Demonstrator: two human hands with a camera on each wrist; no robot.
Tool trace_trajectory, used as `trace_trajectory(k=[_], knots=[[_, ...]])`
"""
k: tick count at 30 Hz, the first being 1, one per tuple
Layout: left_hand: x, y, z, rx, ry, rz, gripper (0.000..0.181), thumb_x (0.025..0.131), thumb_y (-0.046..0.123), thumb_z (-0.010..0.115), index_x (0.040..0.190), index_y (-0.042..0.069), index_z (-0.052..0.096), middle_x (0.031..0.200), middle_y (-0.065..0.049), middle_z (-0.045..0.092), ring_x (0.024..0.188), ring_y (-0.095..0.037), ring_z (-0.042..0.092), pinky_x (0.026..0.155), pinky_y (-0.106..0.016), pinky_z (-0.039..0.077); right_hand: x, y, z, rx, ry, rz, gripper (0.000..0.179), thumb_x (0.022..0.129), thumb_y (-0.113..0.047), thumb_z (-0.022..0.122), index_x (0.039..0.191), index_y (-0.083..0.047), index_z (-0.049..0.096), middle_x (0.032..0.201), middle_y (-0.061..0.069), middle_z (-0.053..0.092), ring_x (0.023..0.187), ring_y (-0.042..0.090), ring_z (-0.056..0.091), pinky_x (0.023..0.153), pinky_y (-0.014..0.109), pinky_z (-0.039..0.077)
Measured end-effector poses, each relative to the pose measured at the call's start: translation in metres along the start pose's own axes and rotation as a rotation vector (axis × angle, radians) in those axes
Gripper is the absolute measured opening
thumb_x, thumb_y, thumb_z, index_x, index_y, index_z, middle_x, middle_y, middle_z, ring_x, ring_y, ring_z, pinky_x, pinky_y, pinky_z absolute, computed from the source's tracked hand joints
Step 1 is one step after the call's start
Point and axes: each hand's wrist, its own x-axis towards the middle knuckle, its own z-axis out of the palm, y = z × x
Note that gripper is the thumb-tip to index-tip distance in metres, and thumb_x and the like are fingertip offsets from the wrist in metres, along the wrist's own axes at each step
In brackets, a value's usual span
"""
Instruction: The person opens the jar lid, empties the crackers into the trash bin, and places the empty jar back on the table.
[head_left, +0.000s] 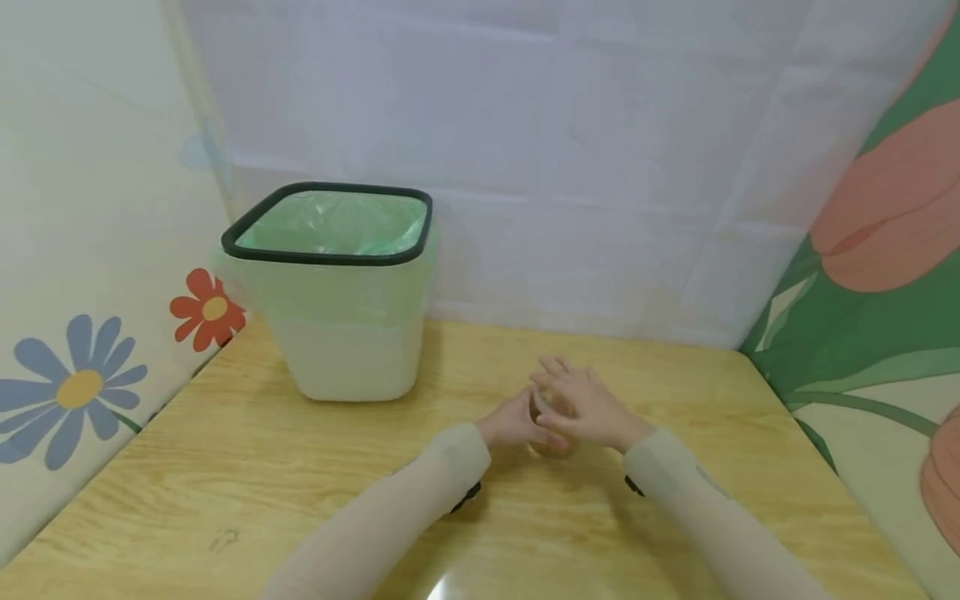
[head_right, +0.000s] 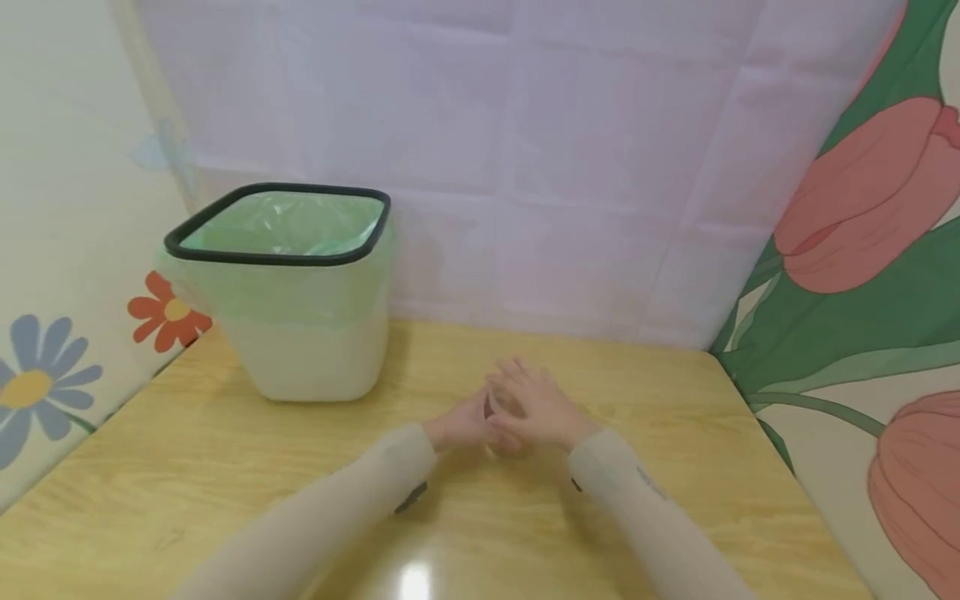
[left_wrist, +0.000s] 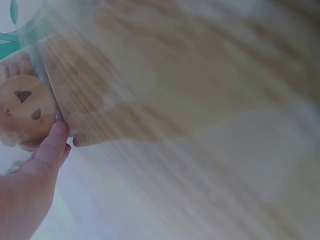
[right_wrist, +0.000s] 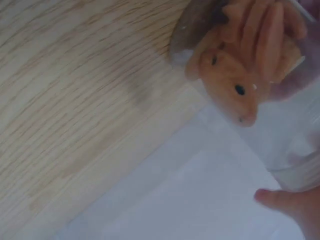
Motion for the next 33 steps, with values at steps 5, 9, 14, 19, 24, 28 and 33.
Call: trace_trajectory(k=[5, 9, 14, 19, 24, 28, 33], knots=[[0.0, 0.0, 0.0, 0.039, 0.008, 0.013, 0.094, 0.083, 0.009, 0.078, 0.156, 0.016, 0.019, 0.155, -0.003, 0.033, 0.136, -0.024, 0.036, 0.111, -0.047, 0.03, 0.001, -0.003, 0.001, -0.093, -0.013, 0.09, 0.075, 0.093, -0.054, 0.057, 0.151, -0.01, 0.036, 0.159, 0.017, 0.018, 0.143, 0.042, 0.017, 0.105, 0.072, 0.016], [-0.001, -0.001, -0.001, -0.004, -0.019, 0.029, 0.091, 0.084, 0.003, 0.075, 0.155, 0.015, 0.019, 0.145, -0.008, 0.047, 0.124, -0.024, 0.051, 0.103, -0.041, 0.041, 0.002, -0.002, 0.002, -0.09, -0.011, 0.109, 0.076, 0.092, -0.052, 0.06, 0.149, -0.008, 0.037, 0.154, 0.023, 0.028, 0.137, 0.045, 0.029, 0.105, 0.067, 0.023], [-0.002, -0.005, 0.001, -0.065, -0.046, 0.018, 0.091, 0.084, 0.0, 0.074, 0.155, 0.016, 0.019, 0.13, -0.005, 0.06, 0.105, -0.016, 0.061, 0.093, -0.033, 0.048, 0.001, 0.002, 0.006, -0.033, 0.001, 0.089, 0.067, 0.093, -0.039, 0.063, 0.147, -0.006, 0.041, 0.149, 0.026, 0.035, 0.133, 0.047, 0.033, 0.104, 0.066, 0.028], [-0.002, -0.01, 0.004, -0.1, -0.056, -0.005, 0.094, 0.084, 0.0, 0.073, 0.156, 0.019, 0.016, 0.124, -0.004, 0.062, 0.101, -0.016, 0.063, 0.094, -0.033, 0.048, -0.001, 0.006, 0.007, 0.038, 0.017, 0.042, 0.06, 0.091, -0.031, 0.063, 0.143, -0.005, 0.048, 0.147, 0.025, 0.039, 0.131, 0.047, 0.036, 0.101, 0.067, 0.03], [-0.003, -0.007, 0.003, -0.08, -0.017, -0.032, 0.095, 0.083, 0.002, 0.075, 0.156, 0.018, 0.016, 0.134, -0.006, 0.055, 0.113, -0.019, 0.057, 0.102, -0.038, 0.042, 0.001, 0.013, 0.007, 0.06, 0.038, -0.037, 0.056, 0.09, -0.029, 0.065, 0.14, -0.007, 0.052, 0.145, 0.023, 0.042, 0.129, 0.045, 0.039, 0.099, 0.067, 0.033], [-0.005, -0.003, 0.002, -0.043, -0.001, -0.054, 0.097, 0.083, 0.006, 0.076, 0.156, 0.016, 0.013, 0.144, -0.007, 0.046, 0.125, -0.021, 0.047, 0.108, -0.045, 0.034, 0.003, 0.012, 0.005, 0.036, 0.027, -0.075, 0.056, 0.09, -0.032, 0.064, 0.139, -0.007, 0.053, 0.144, 0.021, 0.044, 0.13, 0.043, 0.039, 0.101, 0.066, 0.032], [-0.003, -0.002, 0.0, -0.009, -0.017, -0.02, 0.098, 0.083, 0.008, 0.077, 0.157, 0.018, 0.012, 0.147, -0.004, 0.043, 0.127, -0.021, 0.047, 0.108, -0.043, 0.035, 0.005, 0.006, 0.001, -0.022, -0.018, -0.078, 0.058, 0.088, -0.035, 0.057, 0.137, -0.004, 0.053, 0.145, 0.023, 0.042, 0.134, 0.046, 0.034, 0.104, 0.068, 0.025]])
